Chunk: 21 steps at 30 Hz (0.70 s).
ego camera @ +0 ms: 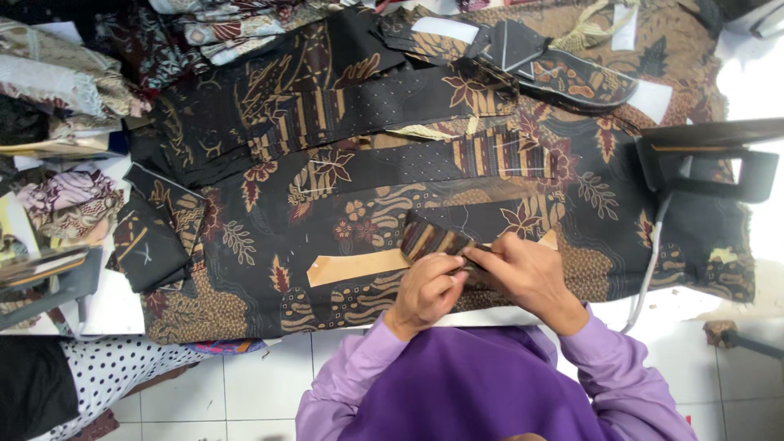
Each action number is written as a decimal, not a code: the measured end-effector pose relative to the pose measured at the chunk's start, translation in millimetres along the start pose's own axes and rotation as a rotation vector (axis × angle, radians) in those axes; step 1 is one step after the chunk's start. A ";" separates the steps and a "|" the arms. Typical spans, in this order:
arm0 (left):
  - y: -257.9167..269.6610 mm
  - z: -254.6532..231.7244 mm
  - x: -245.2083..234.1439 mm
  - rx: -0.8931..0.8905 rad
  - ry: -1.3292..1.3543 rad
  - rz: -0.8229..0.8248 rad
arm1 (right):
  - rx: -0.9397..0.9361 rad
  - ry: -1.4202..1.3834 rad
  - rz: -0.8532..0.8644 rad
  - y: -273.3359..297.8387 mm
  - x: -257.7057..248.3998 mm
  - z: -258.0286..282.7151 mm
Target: The person places a long cardboard template onto a large piece of patterned fabric and uses a small green marker to trace along the template's edges. They repeatedly lift and reposition the template to mark multiple sections of the fabric.
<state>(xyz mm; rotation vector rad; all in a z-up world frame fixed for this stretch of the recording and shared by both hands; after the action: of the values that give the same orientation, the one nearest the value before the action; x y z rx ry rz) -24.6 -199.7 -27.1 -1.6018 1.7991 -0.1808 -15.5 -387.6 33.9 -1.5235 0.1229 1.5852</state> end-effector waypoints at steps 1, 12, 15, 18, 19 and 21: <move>1.1 1.0 3.3 0.002 -0.006 -0.064 | -0.015 0.004 -0.026 -4.2 -7.8 -1.8; -1.0 6.5 46.7 -0.432 0.167 -0.040 | 0.085 -0.305 -0.425 5.5 -84.4 22.7; -6.3 9.1 55.6 -0.518 0.255 0.048 | 0.064 -0.250 -0.565 -6.9 -99.0 25.4; -9.9 20.6 49.2 -0.804 0.333 0.162 | -0.233 -0.238 -0.309 -5.9 -134.5 -3.1; -11.6 25.5 41.7 -0.927 0.361 0.212 | -0.361 -0.242 -0.162 0.5 -146.6 -15.5; -23.8 25.9 8.9 -0.753 0.238 0.068 | -0.020 0.026 -0.618 28.5 -118.2 -22.5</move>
<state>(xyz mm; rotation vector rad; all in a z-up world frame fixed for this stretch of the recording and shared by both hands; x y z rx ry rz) 10.0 -204.2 -37.1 -2.0792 2.2604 0.4059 -37.2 -479.8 113.5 -1.4154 -0.3237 1.0724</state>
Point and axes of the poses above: each hand's wrist, its own y-axis away from the middle knuckle, its own x-axis out of the palm, z = x × y, the point moved 3 cm from there along -y, towards the middle knuckle, and after that the axes turned 15 degrees about -x, right-handed, at the moved point
